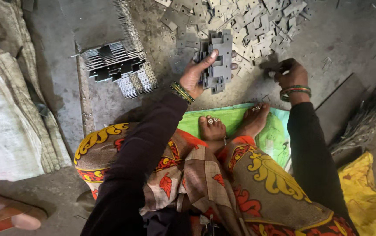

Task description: The person sits on the floor and repeatedly picks up small metal brackets from a large pile, aligns them, and stacks them into neat piles. The person handles the parts by hand, organizing them into multiple stacks on the floor.

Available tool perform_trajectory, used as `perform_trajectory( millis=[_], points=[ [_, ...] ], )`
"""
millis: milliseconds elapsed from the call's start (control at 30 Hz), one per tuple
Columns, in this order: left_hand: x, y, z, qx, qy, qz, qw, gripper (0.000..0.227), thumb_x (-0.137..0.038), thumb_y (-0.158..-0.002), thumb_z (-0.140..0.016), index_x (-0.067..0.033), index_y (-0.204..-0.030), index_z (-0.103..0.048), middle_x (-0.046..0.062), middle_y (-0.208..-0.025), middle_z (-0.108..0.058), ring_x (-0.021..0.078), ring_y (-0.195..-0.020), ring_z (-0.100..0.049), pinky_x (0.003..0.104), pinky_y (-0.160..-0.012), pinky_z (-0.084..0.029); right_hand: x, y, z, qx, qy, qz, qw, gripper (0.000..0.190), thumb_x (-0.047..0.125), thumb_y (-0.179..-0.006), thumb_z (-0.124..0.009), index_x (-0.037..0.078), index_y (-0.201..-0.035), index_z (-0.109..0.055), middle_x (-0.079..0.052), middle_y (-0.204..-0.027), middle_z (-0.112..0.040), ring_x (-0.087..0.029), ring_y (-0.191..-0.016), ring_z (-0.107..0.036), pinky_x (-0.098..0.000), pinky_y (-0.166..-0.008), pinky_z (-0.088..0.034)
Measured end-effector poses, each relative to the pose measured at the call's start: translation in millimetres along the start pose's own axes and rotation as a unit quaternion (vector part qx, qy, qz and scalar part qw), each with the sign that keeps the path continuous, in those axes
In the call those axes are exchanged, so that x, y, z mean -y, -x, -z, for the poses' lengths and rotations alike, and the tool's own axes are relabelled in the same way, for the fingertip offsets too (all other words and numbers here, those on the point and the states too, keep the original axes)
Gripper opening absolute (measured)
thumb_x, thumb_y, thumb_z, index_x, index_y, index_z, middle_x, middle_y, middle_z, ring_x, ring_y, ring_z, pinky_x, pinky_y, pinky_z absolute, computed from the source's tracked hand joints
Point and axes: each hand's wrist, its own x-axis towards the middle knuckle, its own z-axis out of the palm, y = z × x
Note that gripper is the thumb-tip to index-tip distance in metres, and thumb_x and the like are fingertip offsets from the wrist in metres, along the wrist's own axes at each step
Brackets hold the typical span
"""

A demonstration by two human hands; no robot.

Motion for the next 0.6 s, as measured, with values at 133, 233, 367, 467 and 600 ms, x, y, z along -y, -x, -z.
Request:
perform_trajectory(
  millis=[133,233,367,467,600],
  points=[
    [15,-8,10,-0.044,-0.009,-0.005,0.999,0.062,-0.039,-0.09,-0.08,0.0015,-0.132,-0.059,0.014,-0.115,-0.072,0.0278,-0.103,-0.074,0.046,-0.085,-0.065,52,21,34,-0.074,-0.093,0.159,0.98,0.034,0.003,-0.095,-0.086,0.005,-0.118,-0.061,-0.014,-0.108,-0.069,-0.029,-0.088,-0.072,-0.0388,-0.075,-0.059],
    [24,-12,19,-0.054,-0.008,-0.028,0.998,0.061,-0.039,-0.094,-0.082,-0.0003,-0.134,-0.057,0.01,-0.115,-0.068,0.0231,-0.1,-0.07,0.045,-0.085,-0.061,81,26,28,-0.117,-0.105,0.311,0.937,0.038,-0.005,-0.095,-0.08,0.004,-0.123,-0.057,-0.015,-0.119,-0.062,-0.03,-0.1,-0.072,-0.0362,-0.083,-0.061],
    [21,-11,24,-0.055,0.014,-0.017,0.998,0.064,-0.041,-0.087,-0.084,-0.0018,-0.132,-0.06,0.012,-0.118,-0.07,0.0239,-0.105,-0.071,0.045,-0.09,-0.062,77,-17,-19,-0.152,0.148,0.159,0.964,0.049,0.012,-0.09,-0.082,-0.002,-0.129,-0.056,-0.021,-0.113,-0.064,-0.037,-0.096,-0.068,-0.0426,-0.081,-0.057],
    [9,-11,22,-0.061,-0.009,-0.031,0.998,0.069,-0.043,-0.083,-0.085,-0.0012,-0.132,-0.06,0.014,-0.118,-0.072,0.0263,-0.106,-0.073,0.046,-0.092,-0.063,51,-42,-48,-0.19,0.162,0.11,0.962,0.064,0.024,-0.086,-0.083,-0.007,-0.134,-0.055,-0.025,-0.109,-0.065,-0.042,-0.093,-0.065,-0.0474,-0.079,-0.055],
    [7,-9,19,-0.093,-0.005,0.005,0.996,0.072,-0.043,-0.085,-0.084,0.0042,-0.134,-0.059,0.016,-0.118,-0.071,0.0291,-0.106,-0.072,0.049,-0.091,-0.062,43,-34,-28,-0.02,0.025,0.007,0.999,0.032,0.023,-0.096,-0.078,0.009,-0.123,-0.068,-0.016,-0.116,-0.073,-0.035,-0.104,-0.07,-0.0455,-0.091,-0.057]
  ],
)
